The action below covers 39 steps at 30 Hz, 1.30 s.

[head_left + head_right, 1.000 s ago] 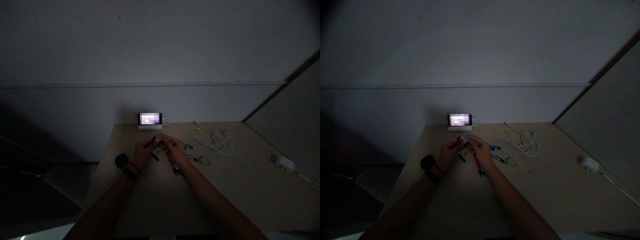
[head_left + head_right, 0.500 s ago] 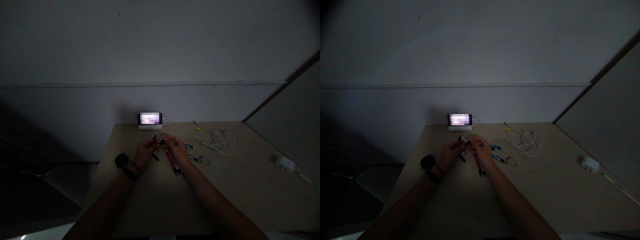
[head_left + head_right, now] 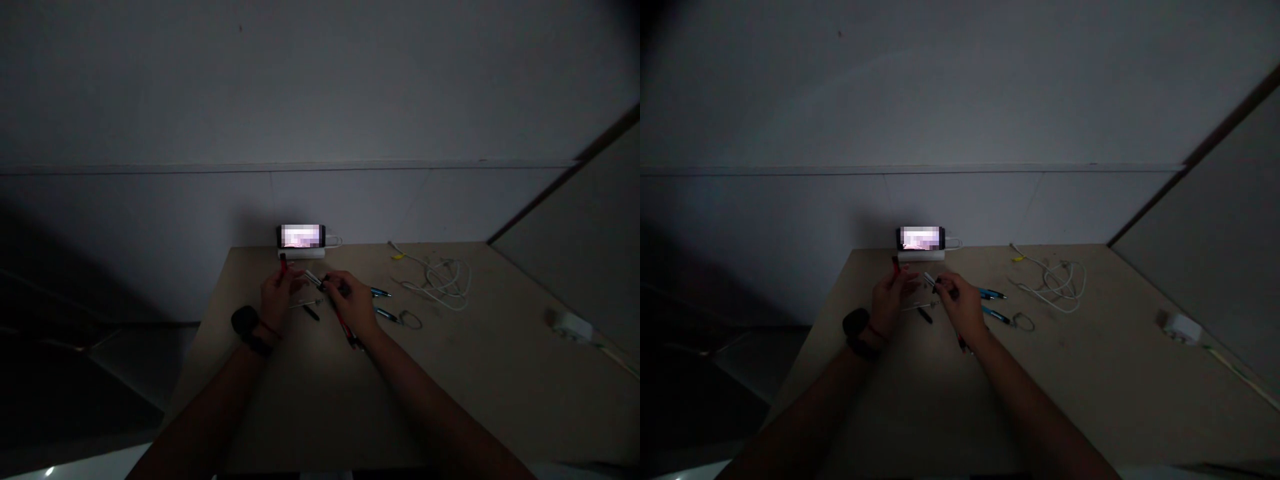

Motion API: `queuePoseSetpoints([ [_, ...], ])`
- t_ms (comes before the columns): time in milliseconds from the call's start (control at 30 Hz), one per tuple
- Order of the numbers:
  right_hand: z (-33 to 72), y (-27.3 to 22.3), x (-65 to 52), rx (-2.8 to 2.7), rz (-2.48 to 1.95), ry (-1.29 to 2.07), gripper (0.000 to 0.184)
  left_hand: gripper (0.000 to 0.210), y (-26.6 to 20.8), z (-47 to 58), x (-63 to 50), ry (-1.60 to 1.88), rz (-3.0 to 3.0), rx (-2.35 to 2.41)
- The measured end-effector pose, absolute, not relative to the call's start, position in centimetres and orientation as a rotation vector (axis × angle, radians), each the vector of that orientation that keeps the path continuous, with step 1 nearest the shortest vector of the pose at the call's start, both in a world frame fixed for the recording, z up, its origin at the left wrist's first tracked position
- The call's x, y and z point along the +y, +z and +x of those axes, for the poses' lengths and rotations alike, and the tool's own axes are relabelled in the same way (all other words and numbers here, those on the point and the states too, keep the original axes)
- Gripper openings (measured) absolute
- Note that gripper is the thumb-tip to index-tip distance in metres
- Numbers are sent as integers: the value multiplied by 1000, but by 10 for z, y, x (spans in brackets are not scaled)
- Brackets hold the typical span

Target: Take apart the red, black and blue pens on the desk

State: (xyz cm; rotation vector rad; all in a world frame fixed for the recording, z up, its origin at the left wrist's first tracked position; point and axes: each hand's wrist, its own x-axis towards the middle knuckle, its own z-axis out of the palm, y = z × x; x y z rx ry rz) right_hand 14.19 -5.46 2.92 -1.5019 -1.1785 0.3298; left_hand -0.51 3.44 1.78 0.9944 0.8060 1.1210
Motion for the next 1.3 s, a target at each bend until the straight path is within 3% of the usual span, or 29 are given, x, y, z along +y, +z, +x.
queuePoseSetpoints([
  [267,144,22,-52,-1276,-1614,281,22,61,18,-6,36,1152,1063,869],
  [833,141,21,-53,-1250,-1581,323,21,50,13,-4,31,1082,1210,880],
  [1300,141,10,-50,-1617,-1724,142,20,35,2,-1,27,1077,1418,817],
])
